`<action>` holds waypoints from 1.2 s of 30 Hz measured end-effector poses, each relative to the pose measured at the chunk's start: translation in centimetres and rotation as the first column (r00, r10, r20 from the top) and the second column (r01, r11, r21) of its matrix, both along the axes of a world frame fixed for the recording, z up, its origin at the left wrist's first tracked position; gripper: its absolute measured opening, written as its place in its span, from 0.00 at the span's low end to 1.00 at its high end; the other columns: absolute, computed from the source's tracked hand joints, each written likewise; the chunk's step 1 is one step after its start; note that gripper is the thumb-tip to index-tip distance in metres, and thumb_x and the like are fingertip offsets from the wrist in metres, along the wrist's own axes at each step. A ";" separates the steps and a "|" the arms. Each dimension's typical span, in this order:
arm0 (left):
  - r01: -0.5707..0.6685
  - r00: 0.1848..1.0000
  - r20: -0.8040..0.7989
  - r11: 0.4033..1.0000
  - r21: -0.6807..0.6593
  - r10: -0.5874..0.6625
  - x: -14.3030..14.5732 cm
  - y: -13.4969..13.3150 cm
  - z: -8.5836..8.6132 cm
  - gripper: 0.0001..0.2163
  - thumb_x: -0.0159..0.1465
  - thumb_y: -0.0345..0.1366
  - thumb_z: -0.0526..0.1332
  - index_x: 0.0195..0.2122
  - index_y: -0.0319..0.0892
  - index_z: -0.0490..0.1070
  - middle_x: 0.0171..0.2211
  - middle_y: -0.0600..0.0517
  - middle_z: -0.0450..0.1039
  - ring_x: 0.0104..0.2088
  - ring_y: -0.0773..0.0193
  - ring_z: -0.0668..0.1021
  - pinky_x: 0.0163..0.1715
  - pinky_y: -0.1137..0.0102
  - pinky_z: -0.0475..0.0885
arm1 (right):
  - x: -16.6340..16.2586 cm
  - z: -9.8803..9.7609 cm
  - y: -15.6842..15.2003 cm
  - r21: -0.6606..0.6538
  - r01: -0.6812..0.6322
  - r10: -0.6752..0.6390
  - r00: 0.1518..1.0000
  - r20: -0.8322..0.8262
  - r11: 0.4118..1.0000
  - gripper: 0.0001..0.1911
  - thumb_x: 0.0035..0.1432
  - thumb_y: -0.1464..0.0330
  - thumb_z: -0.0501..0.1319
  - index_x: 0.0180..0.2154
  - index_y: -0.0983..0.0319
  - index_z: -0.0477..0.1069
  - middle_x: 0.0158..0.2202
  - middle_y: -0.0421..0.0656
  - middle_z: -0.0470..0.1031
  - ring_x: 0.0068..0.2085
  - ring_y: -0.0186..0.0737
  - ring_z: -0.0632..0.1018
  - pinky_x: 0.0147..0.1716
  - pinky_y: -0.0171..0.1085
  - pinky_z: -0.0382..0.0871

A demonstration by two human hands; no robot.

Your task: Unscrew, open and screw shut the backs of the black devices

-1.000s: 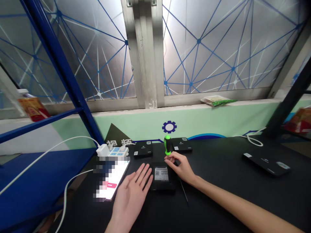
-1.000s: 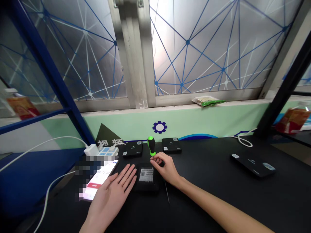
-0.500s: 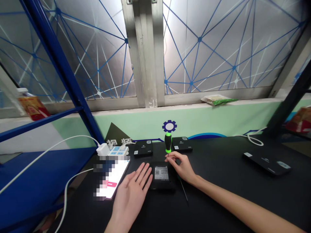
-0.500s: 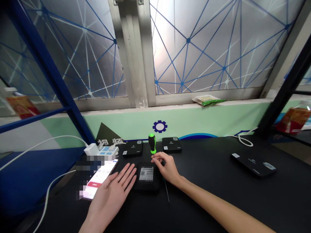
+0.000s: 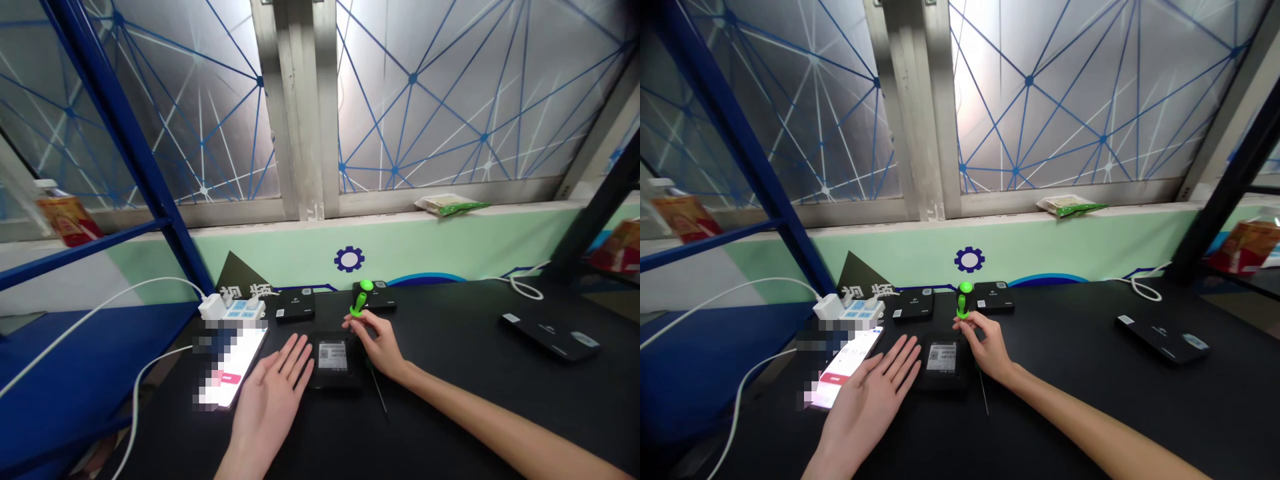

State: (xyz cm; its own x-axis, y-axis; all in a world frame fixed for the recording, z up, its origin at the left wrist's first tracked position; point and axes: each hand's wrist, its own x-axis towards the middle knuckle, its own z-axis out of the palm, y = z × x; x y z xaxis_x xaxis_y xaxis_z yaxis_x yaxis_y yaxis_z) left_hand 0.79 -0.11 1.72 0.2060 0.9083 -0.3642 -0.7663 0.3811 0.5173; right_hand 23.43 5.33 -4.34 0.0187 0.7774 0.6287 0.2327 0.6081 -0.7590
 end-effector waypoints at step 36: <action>0.013 0.982 -0.188 0.999 0.031 -0.007 -0.1 -0.3 0.1 0.26 0.68 0.30 0.52 0.68 0.41 0.57 0.64 0.43 0.64 0.66 0.58 0.61 0.66 0.60 0.52 | 0.2 1.0 -3.3 0.047 -0.296 0.267 0.910 0.317 0.954 0.16 0.71 0.66 0.49 0.32 0.59 0.69 0.24 0.40 0.71 0.24 0.35 0.73 0.28 0.34 0.67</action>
State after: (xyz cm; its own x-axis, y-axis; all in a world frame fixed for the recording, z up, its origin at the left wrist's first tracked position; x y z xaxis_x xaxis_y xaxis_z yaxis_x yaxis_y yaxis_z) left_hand 0.71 -0.42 1.80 0.1456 0.9185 -0.3678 -0.6508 0.3689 0.6636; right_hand 23.64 2.05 -3.36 -0.3955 0.6607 0.6380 0.2520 0.7460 -0.6163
